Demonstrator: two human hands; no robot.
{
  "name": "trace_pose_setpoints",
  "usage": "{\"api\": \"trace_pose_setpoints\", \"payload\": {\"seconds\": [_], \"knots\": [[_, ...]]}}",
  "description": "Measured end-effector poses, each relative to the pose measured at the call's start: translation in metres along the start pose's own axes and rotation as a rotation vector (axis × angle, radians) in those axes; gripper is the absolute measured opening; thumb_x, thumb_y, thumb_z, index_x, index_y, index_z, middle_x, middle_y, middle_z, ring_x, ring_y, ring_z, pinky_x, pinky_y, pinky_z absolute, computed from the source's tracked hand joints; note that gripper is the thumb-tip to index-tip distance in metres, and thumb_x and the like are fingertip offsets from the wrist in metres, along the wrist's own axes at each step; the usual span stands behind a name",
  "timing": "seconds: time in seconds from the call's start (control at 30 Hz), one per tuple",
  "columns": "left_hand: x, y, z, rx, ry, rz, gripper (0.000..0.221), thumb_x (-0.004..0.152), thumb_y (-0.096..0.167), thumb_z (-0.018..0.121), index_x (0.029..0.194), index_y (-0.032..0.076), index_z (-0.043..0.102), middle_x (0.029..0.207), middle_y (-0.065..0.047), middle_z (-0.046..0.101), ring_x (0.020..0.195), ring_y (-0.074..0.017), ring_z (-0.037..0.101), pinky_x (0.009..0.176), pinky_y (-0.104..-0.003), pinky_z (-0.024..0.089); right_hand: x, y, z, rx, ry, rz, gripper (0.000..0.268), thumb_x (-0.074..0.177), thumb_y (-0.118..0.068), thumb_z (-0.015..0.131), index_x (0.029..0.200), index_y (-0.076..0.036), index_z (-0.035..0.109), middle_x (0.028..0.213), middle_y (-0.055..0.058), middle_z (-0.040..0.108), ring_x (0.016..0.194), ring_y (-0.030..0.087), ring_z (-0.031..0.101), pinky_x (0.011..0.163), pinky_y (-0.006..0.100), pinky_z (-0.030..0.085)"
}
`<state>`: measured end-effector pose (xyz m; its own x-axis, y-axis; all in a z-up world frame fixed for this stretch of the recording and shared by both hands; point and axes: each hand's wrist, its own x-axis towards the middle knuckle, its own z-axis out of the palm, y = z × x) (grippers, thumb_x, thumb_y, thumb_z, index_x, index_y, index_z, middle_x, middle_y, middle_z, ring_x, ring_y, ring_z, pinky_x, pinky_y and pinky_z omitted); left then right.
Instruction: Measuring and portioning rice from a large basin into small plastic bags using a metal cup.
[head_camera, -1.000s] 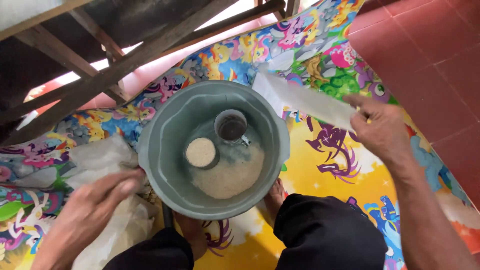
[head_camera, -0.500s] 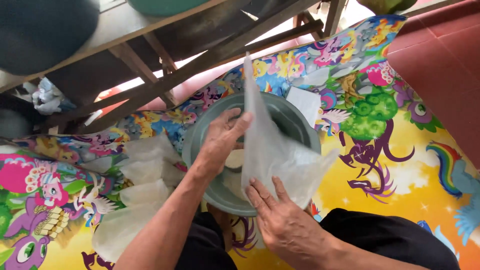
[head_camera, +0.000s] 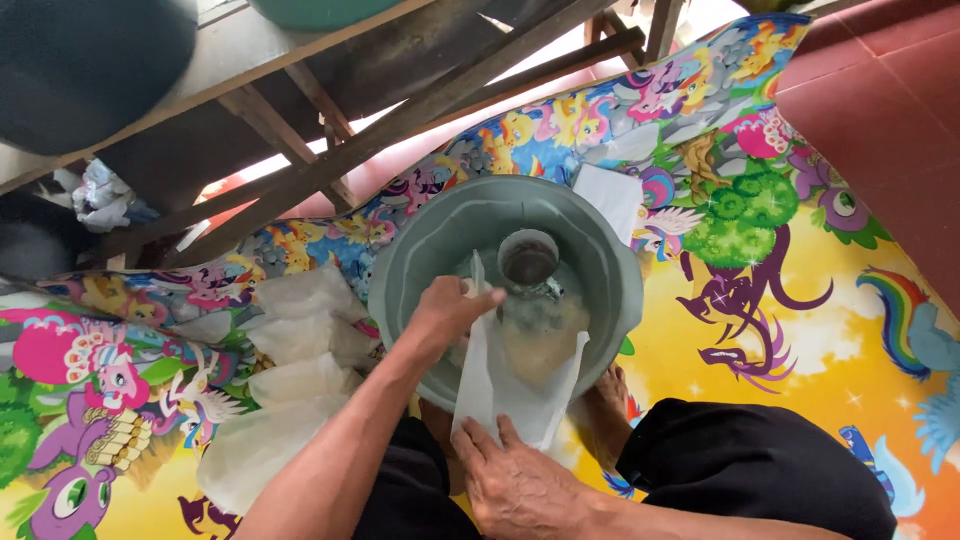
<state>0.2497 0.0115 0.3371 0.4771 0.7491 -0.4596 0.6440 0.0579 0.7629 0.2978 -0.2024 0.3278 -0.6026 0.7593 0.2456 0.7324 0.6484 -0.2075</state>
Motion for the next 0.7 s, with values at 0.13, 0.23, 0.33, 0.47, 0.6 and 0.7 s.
{"api": "trace_pose_setpoints", "payload": {"seconds": [0.13, 0.23, 0.33, 0.47, 0.6, 0.7], "knots": [[0.034, -0.045, 0.006, 0.007, 0.086, -0.035, 0.020, 0.084, 0.006, 0.070, 0.100, -0.004, 0.066, 0.084, -0.014, 0.072, 0.064, -0.0245, 0.068, 0.057, -0.037, 0.058, -0.004, -0.005, 0.022, 0.052, -0.055, -0.092, 0.033, 0.088, -0.006, 0.061, 0.107, 0.019, 0.069, 0.120, 0.047, 0.055, 0.098, 0.048, 0.056, 0.078, 0.061, 0.049], [0.011, -0.021, -0.005, -0.013, 0.064, 0.010, 0.017, 0.080, 0.003, 0.063, 0.093, -0.003, 0.071, 0.078, -0.011, 0.071, 0.067, -0.0203, 0.063, 0.060, -0.033, 0.056, -0.010, 0.002, 0.024, 0.205, -0.114, -0.105, 0.019, 0.089, -0.006, 0.063, 0.091, 0.012, 0.069, 0.106, 0.035, 0.060, 0.082, 0.044, 0.059, 0.069, 0.057, 0.050], [-0.025, 0.022, -0.021, 0.021, 0.105, 0.352, 0.028, 0.081, 0.010, 0.065, 0.106, 0.001, 0.073, 0.083, -0.003, 0.069, 0.071, -0.0164, 0.058, 0.063, -0.030, 0.052, -0.013, 0.034, -0.020, 0.212, -0.195, 0.057, 0.012, 0.074, -0.006, 0.067, 0.084, -0.001, 0.072, 0.096, 0.018, 0.062, 0.077, 0.036, 0.063, 0.062, 0.048, 0.053], [-0.069, 0.064, -0.049, 0.175, 0.328, 0.932, 0.015, 0.088, -0.003, 0.065, 0.096, 0.007, 0.072, 0.081, -0.001, 0.074, 0.071, -0.0174, 0.063, 0.069, -0.030, 0.053, -0.052, 0.117, -0.066, -0.302, 0.054, 0.595, 0.010, 0.079, -0.005, 0.065, 0.088, -0.007, 0.064, 0.078, 0.011, 0.063, 0.069, 0.034, 0.066, 0.065, 0.044, 0.055], [-0.110, 0.093, -0.069, 0.302, 0.542, 1.286, 0.017, 0.097, -0.009, 0.058, 0.088, 0.003, 0.067, 0.090, -0.010, 0.073, 0.094, -0.0330, 0.068, 0.089, -0.037, 0.057, -0.058, 0.141, -0.155, -0.032, 0.912, 0.827, 0.023, 0.103, -0.025, 0.072, 0.109, -0.003, 0.074, 0.104, 0.017, 0.072, 0.105, 0.032, 0.071, 0.090, 0.038, 0.056], [-0.106, 0.079, -0.073, 0.267, 0.528, 1.259, 0.020, 0.098, -0.004, 0.059, 0.086, 0.006, 0.072, 0.100, -0.009, 0.075, 0.098, -0.0311, 0.067, 0.090, -0.039, 0.056, -0.047, 0.130, -0.193, 0.342, 0.946, 0.816, 0.037, 0.111, -0.026, 0.055, 0.124, 0.006, 0.067, 0.104, 0.023, 0.072, 0.098, 0.032, 0.072, 0.091, 0.045, 0.056]]}}
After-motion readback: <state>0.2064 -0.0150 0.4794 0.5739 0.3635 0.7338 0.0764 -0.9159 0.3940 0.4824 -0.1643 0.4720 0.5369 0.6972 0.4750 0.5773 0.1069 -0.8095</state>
